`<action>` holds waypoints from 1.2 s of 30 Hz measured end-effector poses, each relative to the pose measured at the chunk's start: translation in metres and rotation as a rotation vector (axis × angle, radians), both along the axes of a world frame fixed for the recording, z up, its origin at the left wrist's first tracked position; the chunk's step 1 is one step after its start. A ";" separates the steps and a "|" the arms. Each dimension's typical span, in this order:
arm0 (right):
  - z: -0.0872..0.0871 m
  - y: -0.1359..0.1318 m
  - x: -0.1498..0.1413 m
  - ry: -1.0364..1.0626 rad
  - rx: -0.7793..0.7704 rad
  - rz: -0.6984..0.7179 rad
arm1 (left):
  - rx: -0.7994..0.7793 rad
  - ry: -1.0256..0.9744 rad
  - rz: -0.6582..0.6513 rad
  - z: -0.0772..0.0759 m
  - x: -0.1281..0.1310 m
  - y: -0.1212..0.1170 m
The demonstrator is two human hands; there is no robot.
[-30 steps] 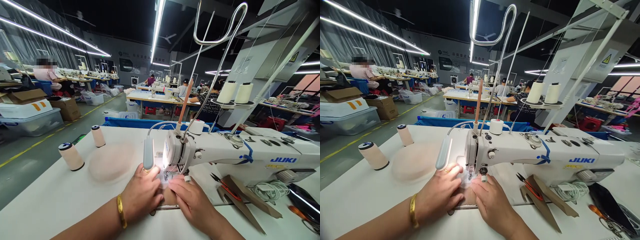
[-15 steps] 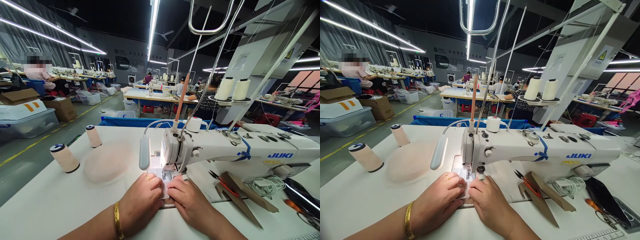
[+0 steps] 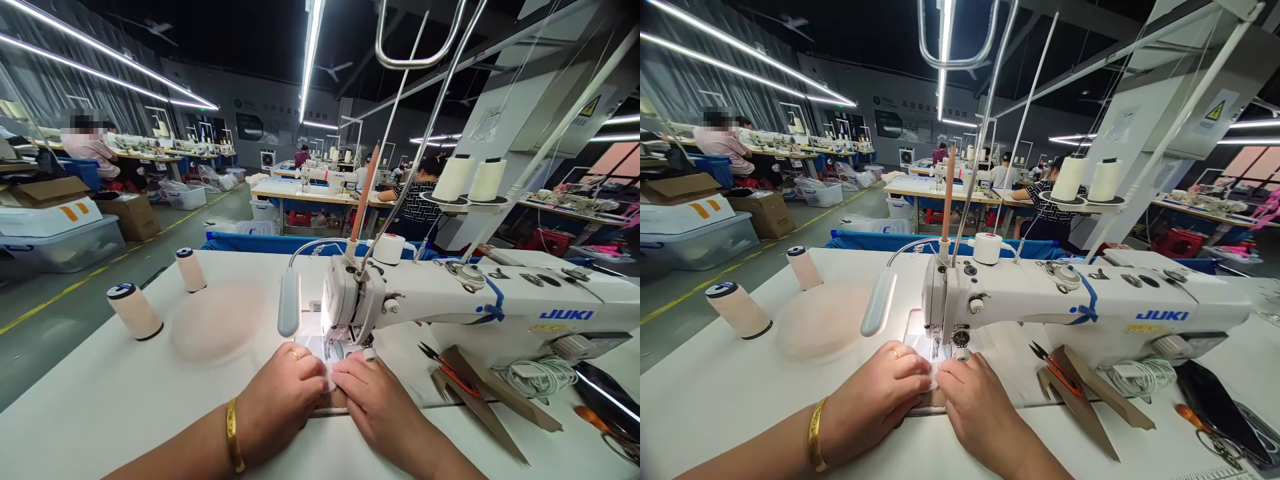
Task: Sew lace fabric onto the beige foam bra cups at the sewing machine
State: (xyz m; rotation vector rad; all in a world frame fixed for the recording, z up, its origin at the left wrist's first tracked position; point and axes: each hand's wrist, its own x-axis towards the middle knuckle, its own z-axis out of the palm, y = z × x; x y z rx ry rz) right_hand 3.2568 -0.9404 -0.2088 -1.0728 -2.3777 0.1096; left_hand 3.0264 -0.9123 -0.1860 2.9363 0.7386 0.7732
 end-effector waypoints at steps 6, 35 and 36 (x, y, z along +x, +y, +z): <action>-0.003 0.003 -0.001 -0.018 0.039 -0.015 | 0.011 -0.016 -0.049 -0.007 0.003 -0.004; -0.003 0.013 -0.005 -0.082 -0.114 -0.176 | 0.002 0.062 0.127 -0.011 0.004 0.023; -0.004 0.013 -0.005 -0.067 -0.089 -0.166 | -0.019 0.068 0.152 -0.011 0.005 0.024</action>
